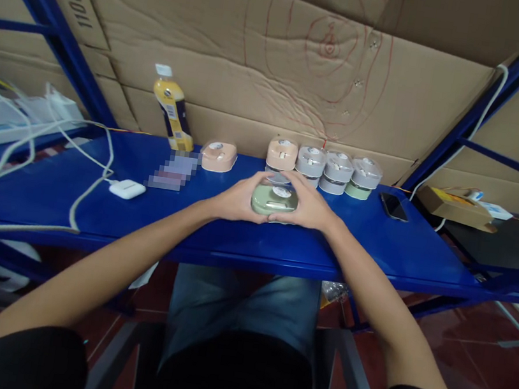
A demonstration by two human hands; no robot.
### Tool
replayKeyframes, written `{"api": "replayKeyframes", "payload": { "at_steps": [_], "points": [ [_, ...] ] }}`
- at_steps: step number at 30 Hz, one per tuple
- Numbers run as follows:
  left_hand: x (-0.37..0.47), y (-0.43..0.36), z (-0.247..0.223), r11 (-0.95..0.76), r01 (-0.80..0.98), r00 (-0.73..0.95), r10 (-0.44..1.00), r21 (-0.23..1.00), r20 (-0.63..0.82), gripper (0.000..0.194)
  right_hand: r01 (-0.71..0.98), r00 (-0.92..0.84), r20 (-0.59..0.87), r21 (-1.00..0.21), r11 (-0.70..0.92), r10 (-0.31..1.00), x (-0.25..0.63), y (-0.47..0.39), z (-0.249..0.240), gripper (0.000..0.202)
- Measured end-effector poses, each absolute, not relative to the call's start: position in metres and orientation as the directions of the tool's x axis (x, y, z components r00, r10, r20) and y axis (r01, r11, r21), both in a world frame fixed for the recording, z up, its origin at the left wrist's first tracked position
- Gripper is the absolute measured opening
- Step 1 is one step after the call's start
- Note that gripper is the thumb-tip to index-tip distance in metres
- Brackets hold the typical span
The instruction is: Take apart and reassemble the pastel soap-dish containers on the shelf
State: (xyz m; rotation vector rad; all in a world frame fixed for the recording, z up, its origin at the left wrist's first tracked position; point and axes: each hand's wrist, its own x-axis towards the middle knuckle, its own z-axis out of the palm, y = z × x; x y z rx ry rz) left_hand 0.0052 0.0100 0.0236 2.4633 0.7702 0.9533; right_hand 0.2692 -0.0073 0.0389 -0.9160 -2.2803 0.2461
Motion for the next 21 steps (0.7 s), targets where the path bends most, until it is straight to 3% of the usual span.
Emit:
{"api": "replayKeyframes", "payload": {
  "at_steps": [4,8,12,17,21],
  "points": [
    [0.008,0.011,0.013,-0.754,0.307,0.643,0.615,0.581,0.457,0.107,0.594,-0.585,0.365,-0.415,0.689,0.724,0.259,-0.013,0.034,0.112],
    [0.006,0.014,0.008,-0.734,0.303,0.633,0.632,0.607,0.448,0.114,0.591,-0.557,0.396,-0.43,0.683,0.731,0.261,-0.01,0.034,0.102],
    [0.002,0.012,0.01,-0.736,0.352,0.631,0.643,0.578,0.434,0.118,0.56,-0.458,0.454,-0.52,0.645,0.764,0.283,0.0,0.039,0.084],
    [-0.002,0.006,0.014,-0.806,0.428,0.71,0.58,0.409,0.4,0.065,0.673,-0.274,0.399,-0.57,0.47,0.875,0.321,0.013,0.045,0.073],
    [-0.001,0.005,0.013,-0.816,0.432,0.723,0.567,0.383,0.394,0.053,0.695,-0.256,0.354,-0.579,0.426,0.899,0.33,0.02,0.041,0.075]
  ]
}}
